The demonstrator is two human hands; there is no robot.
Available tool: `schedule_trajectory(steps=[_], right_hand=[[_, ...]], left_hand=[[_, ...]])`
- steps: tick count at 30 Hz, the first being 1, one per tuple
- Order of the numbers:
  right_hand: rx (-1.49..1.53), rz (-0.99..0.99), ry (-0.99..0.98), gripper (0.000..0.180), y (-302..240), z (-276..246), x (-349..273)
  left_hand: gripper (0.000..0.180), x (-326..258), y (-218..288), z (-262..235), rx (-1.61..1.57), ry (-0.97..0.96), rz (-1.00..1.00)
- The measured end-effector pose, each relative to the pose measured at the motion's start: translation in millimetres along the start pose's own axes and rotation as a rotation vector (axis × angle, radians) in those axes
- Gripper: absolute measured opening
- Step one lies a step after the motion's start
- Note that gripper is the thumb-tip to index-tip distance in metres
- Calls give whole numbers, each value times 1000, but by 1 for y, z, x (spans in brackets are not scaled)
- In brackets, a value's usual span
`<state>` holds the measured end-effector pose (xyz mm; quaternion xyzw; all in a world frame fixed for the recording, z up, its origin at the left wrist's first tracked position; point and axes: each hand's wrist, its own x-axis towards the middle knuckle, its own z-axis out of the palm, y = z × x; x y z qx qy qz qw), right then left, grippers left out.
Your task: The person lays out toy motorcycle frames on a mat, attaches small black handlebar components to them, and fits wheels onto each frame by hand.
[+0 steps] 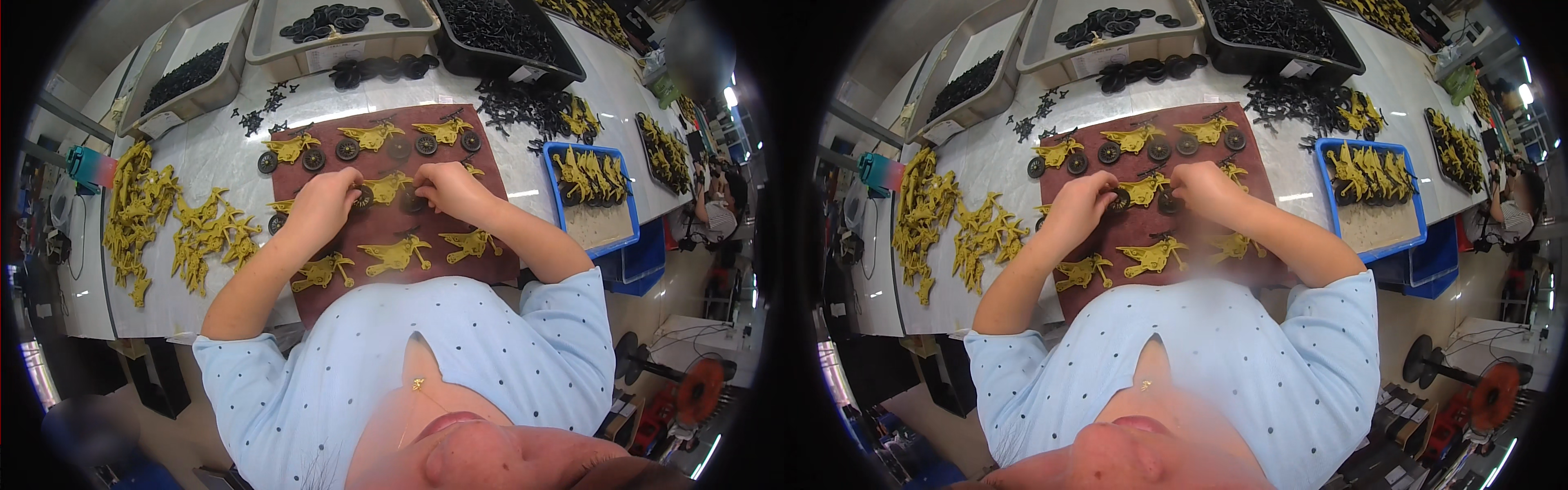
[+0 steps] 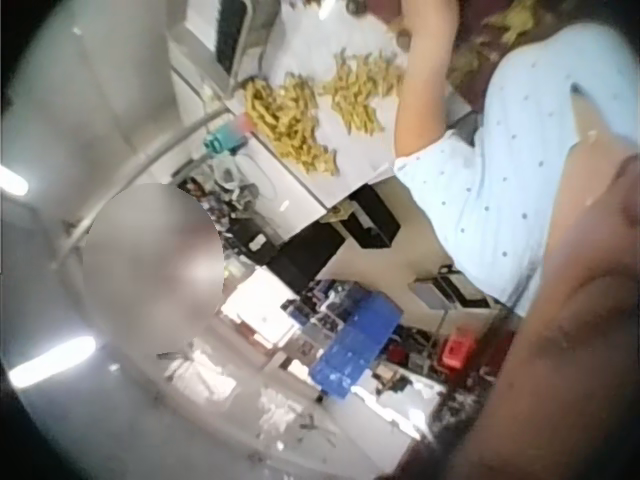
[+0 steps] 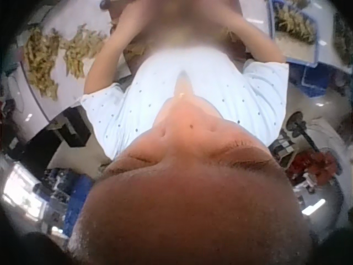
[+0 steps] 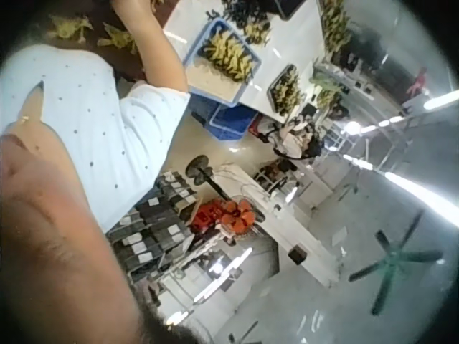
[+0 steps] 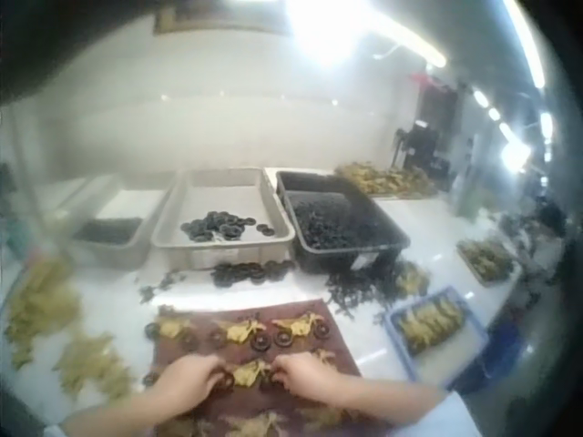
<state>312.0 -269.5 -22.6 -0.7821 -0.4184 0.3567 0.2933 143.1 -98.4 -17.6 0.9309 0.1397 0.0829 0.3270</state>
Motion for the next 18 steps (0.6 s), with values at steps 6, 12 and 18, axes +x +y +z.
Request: schedule_trajectory(steps=[6, 12, 18], right_hand=[[-285, -249, 116, 13, 9, 10, 3], [-374, -313, 167, 9, 10, 14, 3], [-375, -331, 168, 10, 14, 16, 5]], left_hand=[[16, -13, -12, 15, 194, 71, 79], [30, -20, -12, 11, 212, 115, 204], [39, -23, -9, 17, 272, 93, 180]])
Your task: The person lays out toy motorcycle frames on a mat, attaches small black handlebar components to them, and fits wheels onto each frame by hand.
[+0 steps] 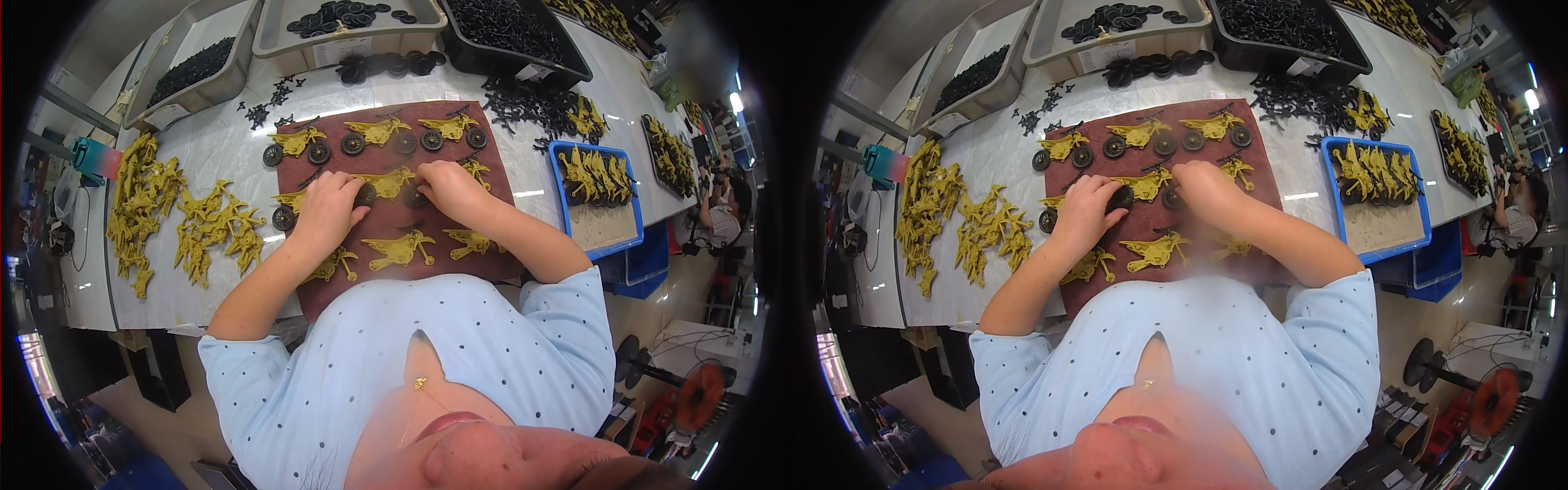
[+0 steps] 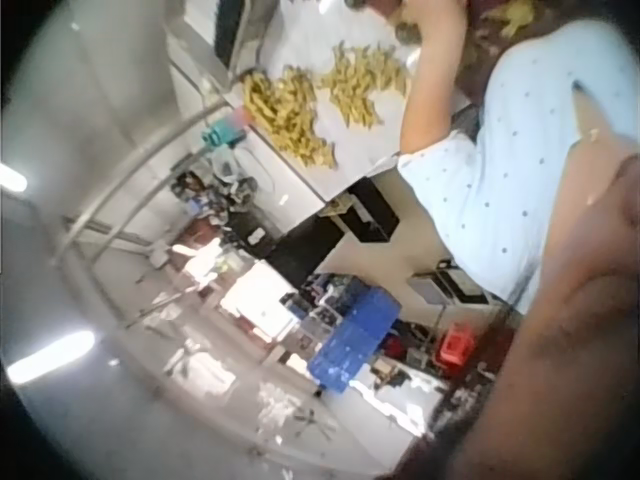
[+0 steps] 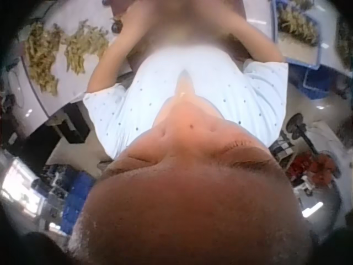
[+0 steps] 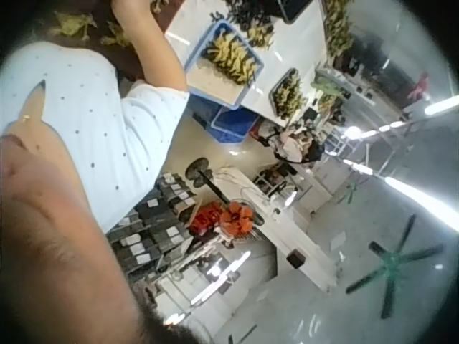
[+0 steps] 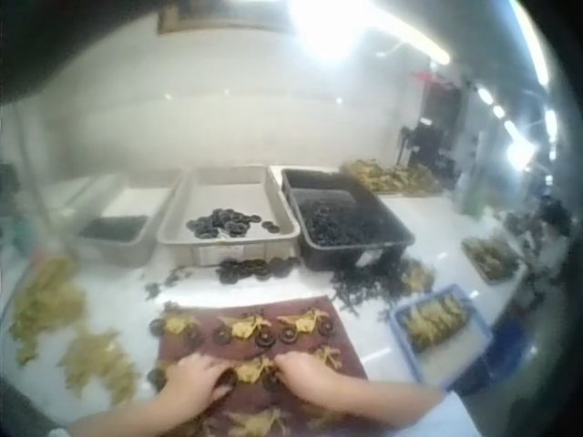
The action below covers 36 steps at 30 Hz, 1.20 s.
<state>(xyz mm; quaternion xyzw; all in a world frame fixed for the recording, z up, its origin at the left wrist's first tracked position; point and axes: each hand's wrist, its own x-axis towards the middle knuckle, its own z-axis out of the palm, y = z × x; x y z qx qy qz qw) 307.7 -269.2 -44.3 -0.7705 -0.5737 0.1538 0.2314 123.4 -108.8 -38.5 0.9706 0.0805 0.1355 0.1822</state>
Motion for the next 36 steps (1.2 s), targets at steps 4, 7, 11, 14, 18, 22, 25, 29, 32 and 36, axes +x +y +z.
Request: schedule_trajectory(steps=[4, 7, 11, 14, 18, 22, 25, 29, 32, 36], right_hand=[[-41, 19, -20, 10, -1, -1, 1], [-68, 35, -25, 12, 0, 0, 1], [-72, 59, -20, 12, -3, -1, 1], [-67, 39, -12, 11, -9, -5, -1], [-88, 1, 14, 13, -13, -16, 7], [58, 161, 55, 18, 5, -41, 40], [-9, 140, 267, 16, 43, -49, 83], [-175, 25, 610, 16, 110, -42, 150], [-200, 94, 630, 13, 123, -36, 172], [-119, 120, 622, 11, 124, -33, 172]], left_hand=[[45, 1, 4, -2, -18, 39, -7], [46, -2, 7, -6, -23, 46, -13], [41, -2, 0, 1, -1, 15, 34], [35, 2, -2, 3, 13, -16, 30], [31, 6, -5, 0, 82, -52, 59], [31, 9, -3, -9, 89, -7, 46], [28, 26, -5, -17, 84, 94, 34], [17, 78, -29, -13, -13, 200, -67], [15, 131, -68, 2, -93, 201, -252], [19, 177, -104, 22, -24, 227, -353]])
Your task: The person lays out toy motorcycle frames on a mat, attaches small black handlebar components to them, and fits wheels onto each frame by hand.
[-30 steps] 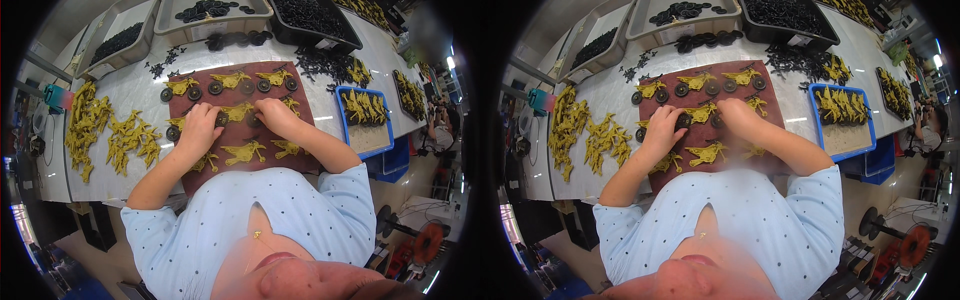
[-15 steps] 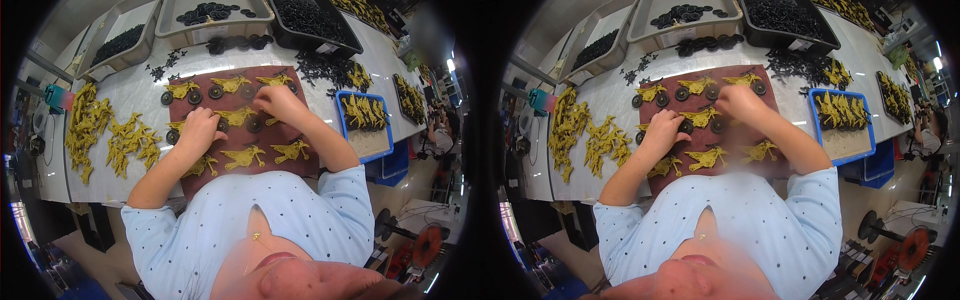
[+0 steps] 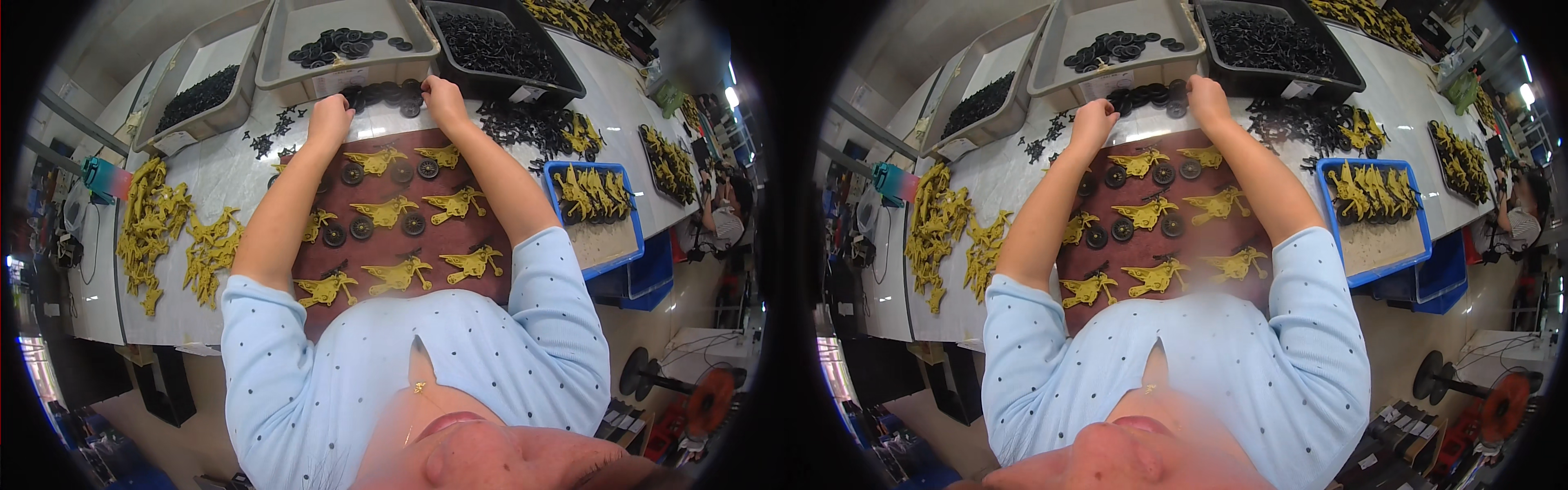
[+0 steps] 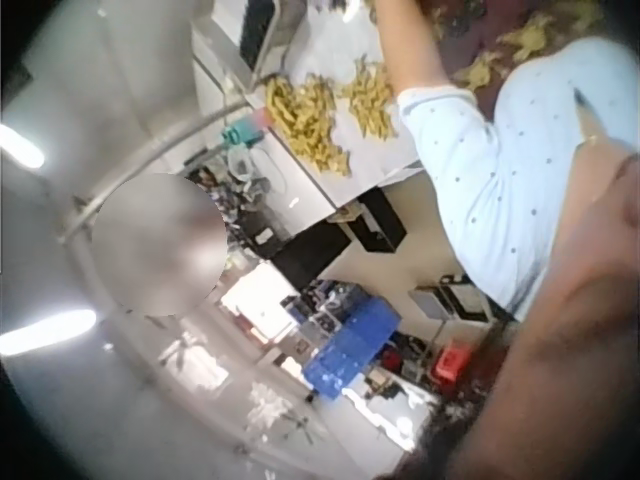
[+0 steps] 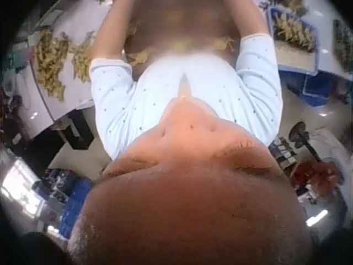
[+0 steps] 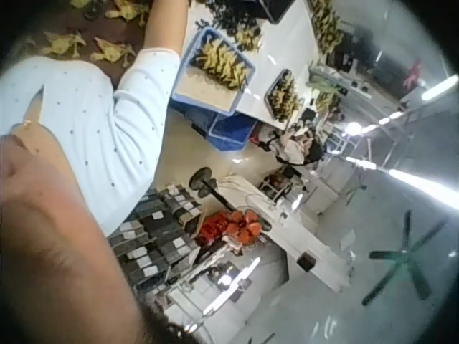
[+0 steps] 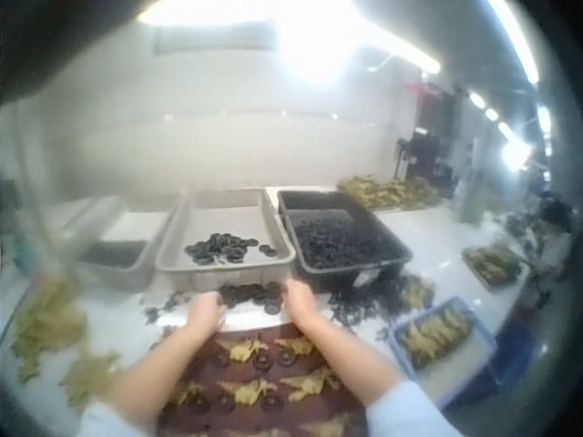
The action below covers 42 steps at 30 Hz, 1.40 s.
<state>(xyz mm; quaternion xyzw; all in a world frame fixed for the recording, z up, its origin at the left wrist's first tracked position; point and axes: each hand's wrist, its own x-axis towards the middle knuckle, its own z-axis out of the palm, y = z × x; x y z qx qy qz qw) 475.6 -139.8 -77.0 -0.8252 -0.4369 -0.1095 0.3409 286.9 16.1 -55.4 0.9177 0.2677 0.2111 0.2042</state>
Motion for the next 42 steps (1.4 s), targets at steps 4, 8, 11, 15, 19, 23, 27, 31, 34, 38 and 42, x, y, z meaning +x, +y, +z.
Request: schedule_trajectory(steps=[4, 8, 11, 15, 19, 23, 27, 31, 34, 38, 42], right_hand=[[67, -21, -73, 13, -2, -23, -8], [83, -66, -351, 24, -18, -25, -11], [35, -116, -349, 30, -23, -10, -18], [-207, -179, -481, 36, -31, -10, -12], [-16, -234, -330, 36, -28, -52, -32], [105, -318, -430, 39, -18, -122, -85], [181, -116, -603, 39, -29, -174, -138], [176, 38, -681, 39, -29, -183, -171], [122, -90, -598, 38, -18, -176, -185], [103, -95, -576, 38, -17, -171, -187], [79, -177, -513, 34, -18, -167, -189]], left_hand=[[21, 15, -1, 22, 149, -7, 1], [18, 14, -8, 23, 157, 36, 67], [16, 7, -2, 16, 139, 34, 63], [20, -11, 20, -3, 40, 112, 95], [21, -61, 74, -24, -291, -164, 128], [19, -114, 110, -8, -378, -387, 376], [18, -140, 120, 0, -248, -399, 540], [16, -147, 117, 3, -136, -351, 590], [17, -153, 119, 4, -86, -305, 618], [24, -160, 120, 0, -105, -230, 633], [31, -162, 116, -5, -89, -295, 656]])
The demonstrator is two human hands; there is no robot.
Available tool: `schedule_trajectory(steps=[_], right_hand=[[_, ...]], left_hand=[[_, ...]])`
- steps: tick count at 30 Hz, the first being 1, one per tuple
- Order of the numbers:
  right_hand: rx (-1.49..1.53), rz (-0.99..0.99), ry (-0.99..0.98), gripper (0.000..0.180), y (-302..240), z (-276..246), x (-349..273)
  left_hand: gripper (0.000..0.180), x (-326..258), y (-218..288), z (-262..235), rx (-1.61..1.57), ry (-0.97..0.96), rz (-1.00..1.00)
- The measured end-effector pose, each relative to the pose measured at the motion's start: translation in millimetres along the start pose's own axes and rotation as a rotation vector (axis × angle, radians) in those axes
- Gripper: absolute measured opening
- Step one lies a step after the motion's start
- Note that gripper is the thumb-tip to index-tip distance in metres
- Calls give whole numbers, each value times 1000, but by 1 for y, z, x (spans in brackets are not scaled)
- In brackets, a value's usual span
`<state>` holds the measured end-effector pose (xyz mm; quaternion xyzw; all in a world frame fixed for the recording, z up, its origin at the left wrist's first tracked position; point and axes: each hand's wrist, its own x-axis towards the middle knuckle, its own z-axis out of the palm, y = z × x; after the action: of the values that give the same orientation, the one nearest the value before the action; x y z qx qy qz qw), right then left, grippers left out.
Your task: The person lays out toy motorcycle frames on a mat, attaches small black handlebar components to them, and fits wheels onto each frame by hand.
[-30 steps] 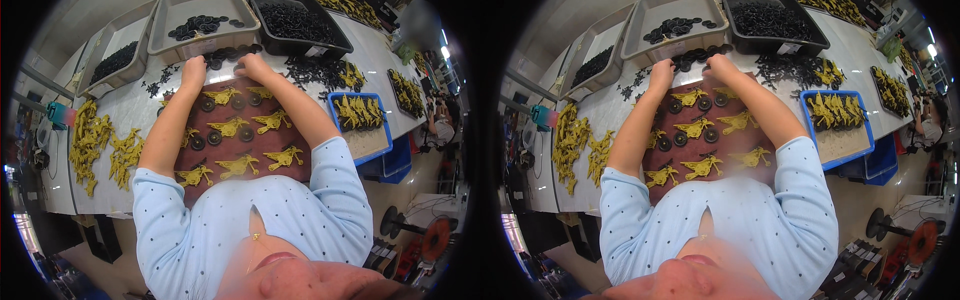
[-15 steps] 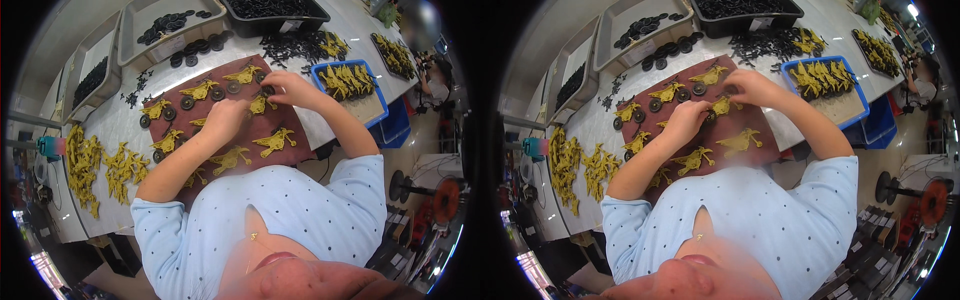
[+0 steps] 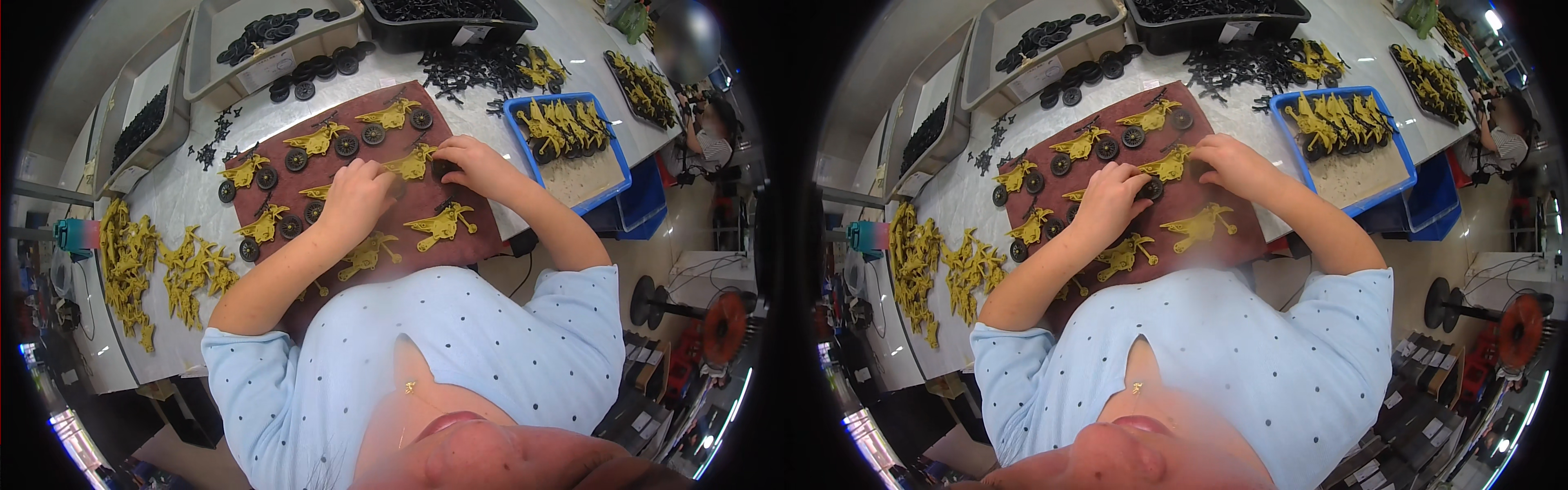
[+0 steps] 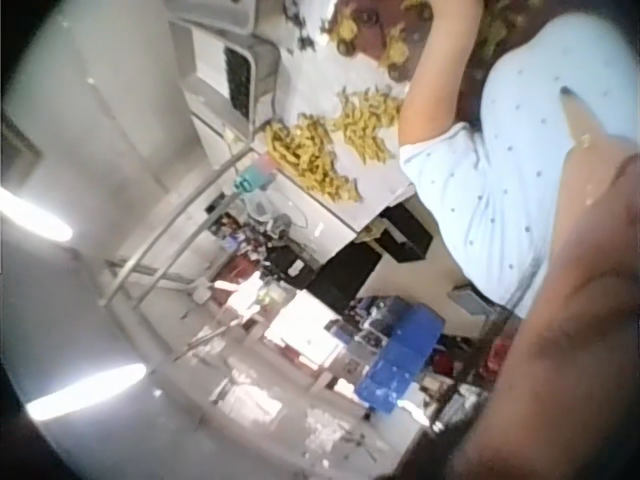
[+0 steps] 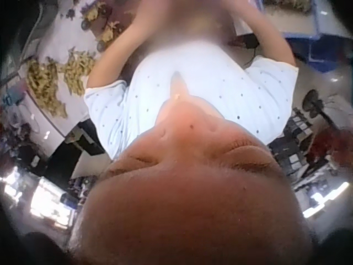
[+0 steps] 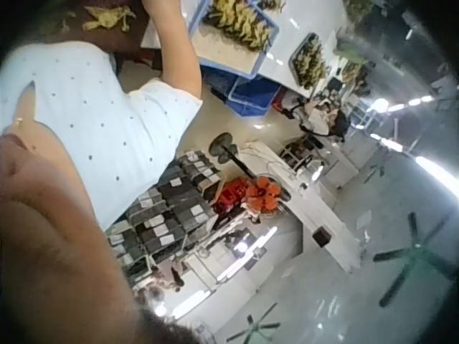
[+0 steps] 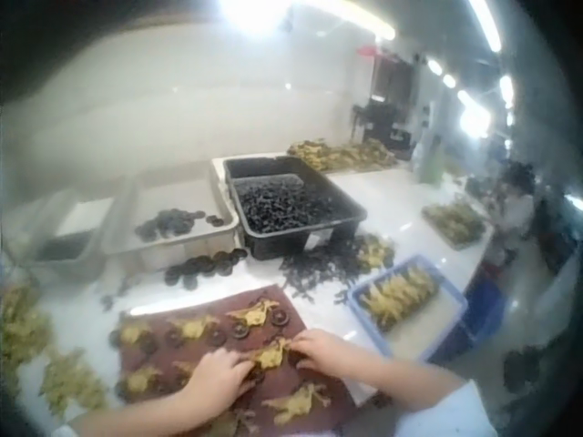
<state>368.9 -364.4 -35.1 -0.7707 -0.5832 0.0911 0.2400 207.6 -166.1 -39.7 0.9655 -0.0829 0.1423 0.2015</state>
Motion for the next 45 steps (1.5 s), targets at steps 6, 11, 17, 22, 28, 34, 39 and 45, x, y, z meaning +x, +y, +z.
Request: schedule_trajectory(steps=[6, 11, 17, 22, 28, 34, 39, 45], right_hand=[[19, 70, 28, 34, 2, 8, 0], [2, 132, 56, 35, 7, 7, 1], [-100, 193, 36, 28, 0, -17, 24], [-61, 166, 205, 21, 21, -14, 107], [-196, 80, 348, 24, 52, 51, 236], [-343, 248, 281, 24, 40, 54, 236], [21, -15, 247, 41, -4, -13, 117], [210, -22, 32, 43, -43, -18, -36]], left_hand=[[32, 3, -4, 3, 35, -56, -27], [31, 12, 1, 7, 102, -72, -39], [25, 19, -6, 0, 73, -34, -19], [15, 58, -61, -16, 101, 103, -271], [23, 93, -156, -1, 315, 200, -571], [26, 94, -142, -7, 364, 153, -660], [42, 55, -52, -34, -159, 71, -161], [43, -17, 38, -13, -401, -209, 145]])
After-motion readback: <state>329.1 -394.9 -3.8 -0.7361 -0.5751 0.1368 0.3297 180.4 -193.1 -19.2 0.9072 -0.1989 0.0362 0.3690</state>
